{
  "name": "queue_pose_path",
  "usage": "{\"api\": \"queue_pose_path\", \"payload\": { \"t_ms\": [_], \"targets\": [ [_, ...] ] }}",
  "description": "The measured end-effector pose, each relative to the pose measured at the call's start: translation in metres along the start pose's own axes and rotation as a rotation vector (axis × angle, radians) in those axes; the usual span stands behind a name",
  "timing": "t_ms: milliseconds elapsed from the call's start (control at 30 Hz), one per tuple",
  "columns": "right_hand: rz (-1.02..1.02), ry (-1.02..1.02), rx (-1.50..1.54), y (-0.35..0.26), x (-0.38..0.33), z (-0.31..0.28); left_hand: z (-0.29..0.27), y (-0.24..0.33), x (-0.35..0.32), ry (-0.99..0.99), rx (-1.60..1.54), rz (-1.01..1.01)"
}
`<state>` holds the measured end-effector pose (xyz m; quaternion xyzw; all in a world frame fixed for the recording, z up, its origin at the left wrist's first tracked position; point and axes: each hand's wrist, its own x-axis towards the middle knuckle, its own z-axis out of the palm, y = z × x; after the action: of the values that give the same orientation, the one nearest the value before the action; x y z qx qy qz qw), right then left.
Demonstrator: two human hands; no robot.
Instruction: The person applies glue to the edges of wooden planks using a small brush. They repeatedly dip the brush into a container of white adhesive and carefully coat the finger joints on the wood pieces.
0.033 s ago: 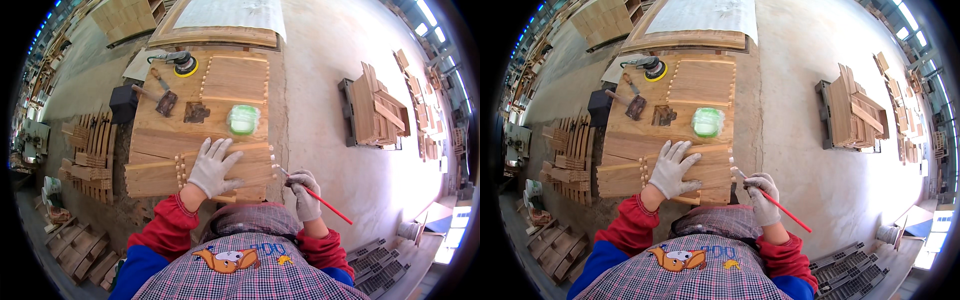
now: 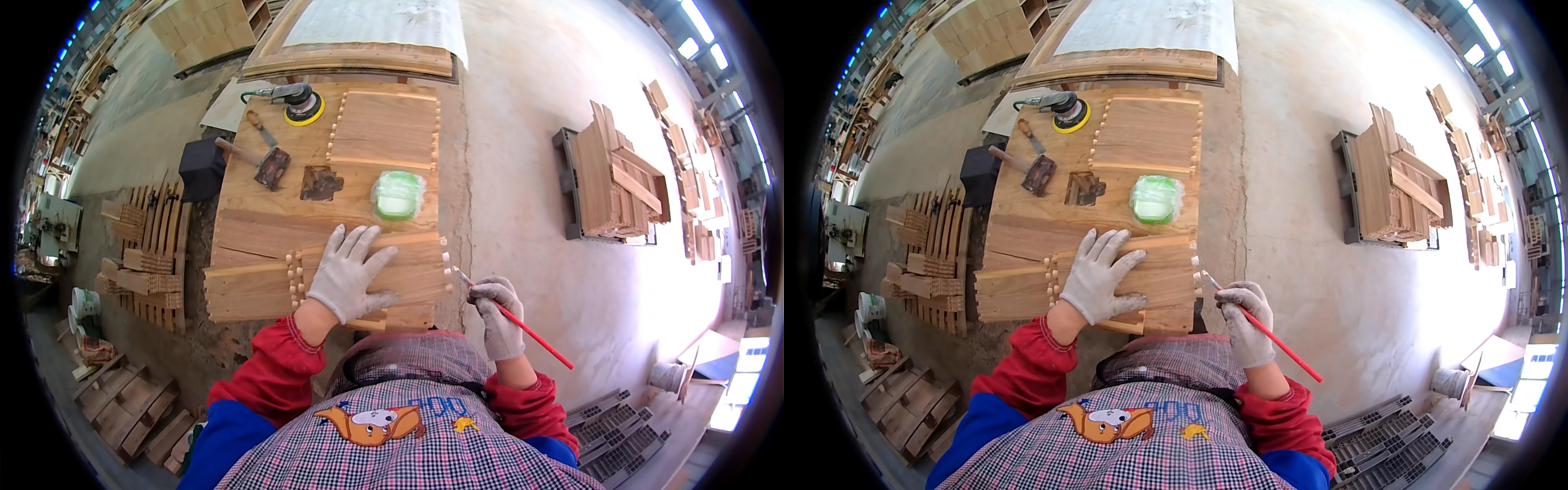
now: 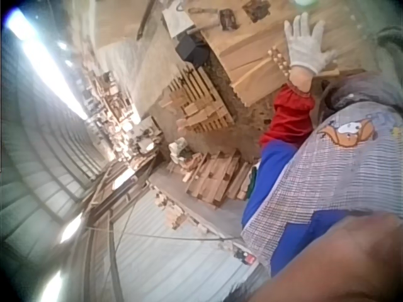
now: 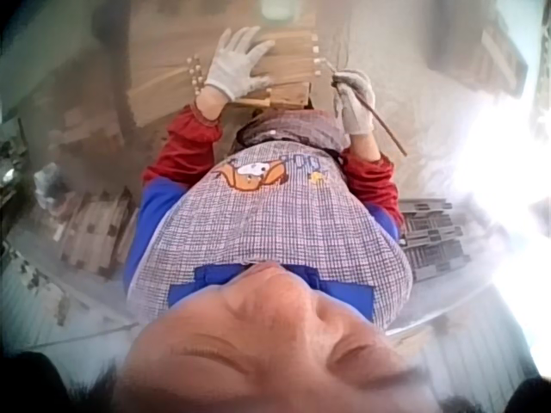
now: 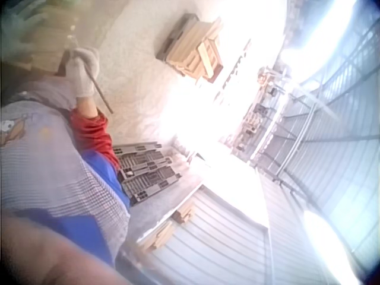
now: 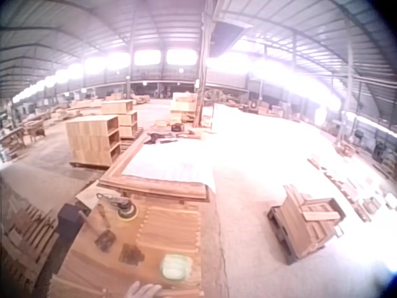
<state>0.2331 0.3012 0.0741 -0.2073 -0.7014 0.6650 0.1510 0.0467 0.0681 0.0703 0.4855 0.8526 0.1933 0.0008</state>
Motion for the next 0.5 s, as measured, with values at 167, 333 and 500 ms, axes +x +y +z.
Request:
{"api": "queue_pose_path", "payload": {
  "t_ms": [167, 333, 500],
  "targets": [
    [-0.002, -0.03, -0.076, -0.006, -0.006, 0.002, 0.0, 0.0, -0.001, 0.002, 0.005, -0.001],
    [-0.078, -0.02, -0.206, 0.004, -0.017, 0.002, 0.002, -0.002, -0.001, -0.002, 0.003, 0.001],
    [-0.049, 0.002, -0.211, -0.001, -0.031, 0.012, 0.001, -0.001, -0.001, -0.016, 0.015, -0.01]
  ]
}}
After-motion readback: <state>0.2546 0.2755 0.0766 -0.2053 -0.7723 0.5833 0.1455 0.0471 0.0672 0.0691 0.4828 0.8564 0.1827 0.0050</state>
